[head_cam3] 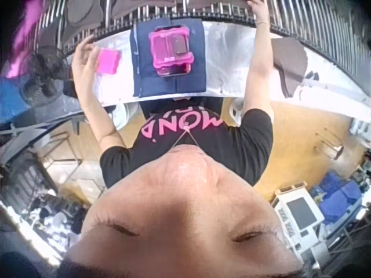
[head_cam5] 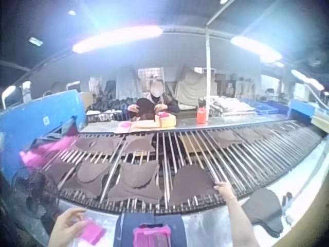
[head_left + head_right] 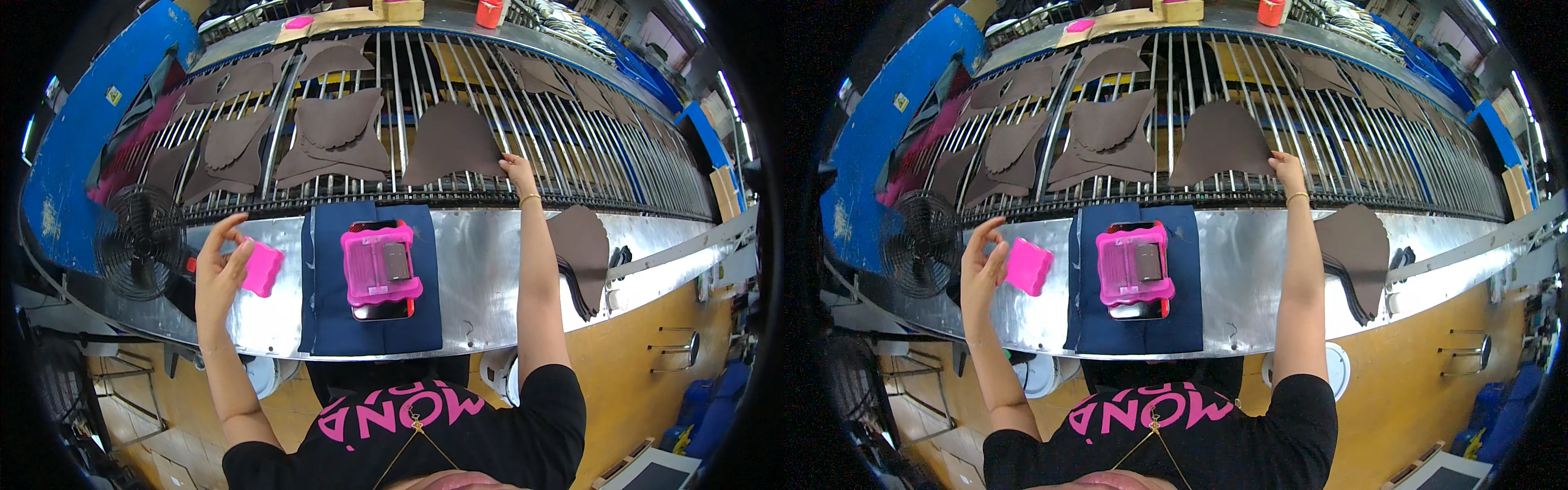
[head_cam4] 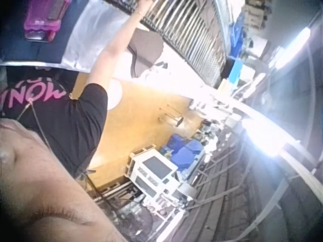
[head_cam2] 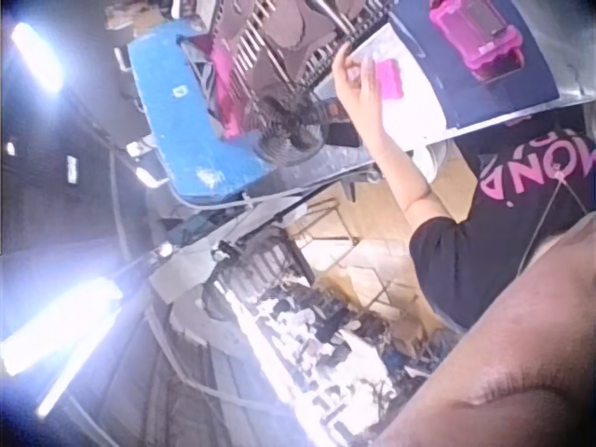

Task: The person picks up brown fabric pieces from a conveyor belt and places them onto a stack on the table. They briefly walk away to retrieve more pieces from a nearby table and return to continue stacking them.

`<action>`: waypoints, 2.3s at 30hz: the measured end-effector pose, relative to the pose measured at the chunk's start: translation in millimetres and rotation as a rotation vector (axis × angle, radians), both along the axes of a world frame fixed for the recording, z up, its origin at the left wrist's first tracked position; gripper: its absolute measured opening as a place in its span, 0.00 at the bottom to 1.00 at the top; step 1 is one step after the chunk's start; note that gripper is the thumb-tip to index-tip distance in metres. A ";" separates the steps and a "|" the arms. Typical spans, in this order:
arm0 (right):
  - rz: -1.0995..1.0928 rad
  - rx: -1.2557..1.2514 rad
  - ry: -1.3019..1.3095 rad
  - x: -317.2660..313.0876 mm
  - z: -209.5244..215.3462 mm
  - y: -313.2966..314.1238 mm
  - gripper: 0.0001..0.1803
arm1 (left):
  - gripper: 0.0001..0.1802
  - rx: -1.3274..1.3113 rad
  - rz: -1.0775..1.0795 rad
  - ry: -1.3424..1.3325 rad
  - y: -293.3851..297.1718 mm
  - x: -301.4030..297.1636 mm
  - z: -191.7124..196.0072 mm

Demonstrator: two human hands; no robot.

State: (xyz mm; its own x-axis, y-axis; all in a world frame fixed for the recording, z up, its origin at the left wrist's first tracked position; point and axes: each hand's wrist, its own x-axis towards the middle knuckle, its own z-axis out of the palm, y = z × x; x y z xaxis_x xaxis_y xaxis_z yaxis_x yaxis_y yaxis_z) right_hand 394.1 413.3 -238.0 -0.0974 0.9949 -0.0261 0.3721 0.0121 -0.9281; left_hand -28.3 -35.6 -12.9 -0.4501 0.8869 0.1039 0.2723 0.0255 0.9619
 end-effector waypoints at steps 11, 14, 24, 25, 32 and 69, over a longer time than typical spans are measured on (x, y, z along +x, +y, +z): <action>-0.822 0.268 -0.876 106.8 76.3 -172.5 0.22 | 0.22 0.026 0.010 -0.118 -0.4 -2.0 -40.5; -1.026 -0.129 -1.064 165.4 68.0 -225.0 0.33 | 0.21 0.005 -0.048 -0.122 13.4 5.9 -45.5; -0.768 -0.082 -0.893 231.3 47.6 -236.2 0.34 | 0.22 0.023 -0.171 -0.149 25.7 28.7 -51.0; -0.656 -0.153 -0.936 217.8 64.5 -237.3 0.31 | 0.23 0.002 -0.163 -0.149 20.9 27.7 -49.8; -0.384 0.349 -0.951 117.6 166.6 -281.8 0.18 | 0.25 -0.103 -0.216 -0.096 19.8 46.2 -32.3; 0.111 0.563 -0.166 -9.1 90.8 -308.0 0.05 | 0.07 -0.009 -0.340 0.572 48.4 72.5 -30.0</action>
State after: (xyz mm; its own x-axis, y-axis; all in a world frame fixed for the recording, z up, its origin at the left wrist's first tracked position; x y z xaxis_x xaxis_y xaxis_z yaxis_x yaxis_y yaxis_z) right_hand 385.0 105.4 -147.3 -0.2415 0.8444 0.4783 0.4799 0.5323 -0.6974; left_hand 44.3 12.9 -42.9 -0.0213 0.9718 0.2349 0.7340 -0.1443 0.6636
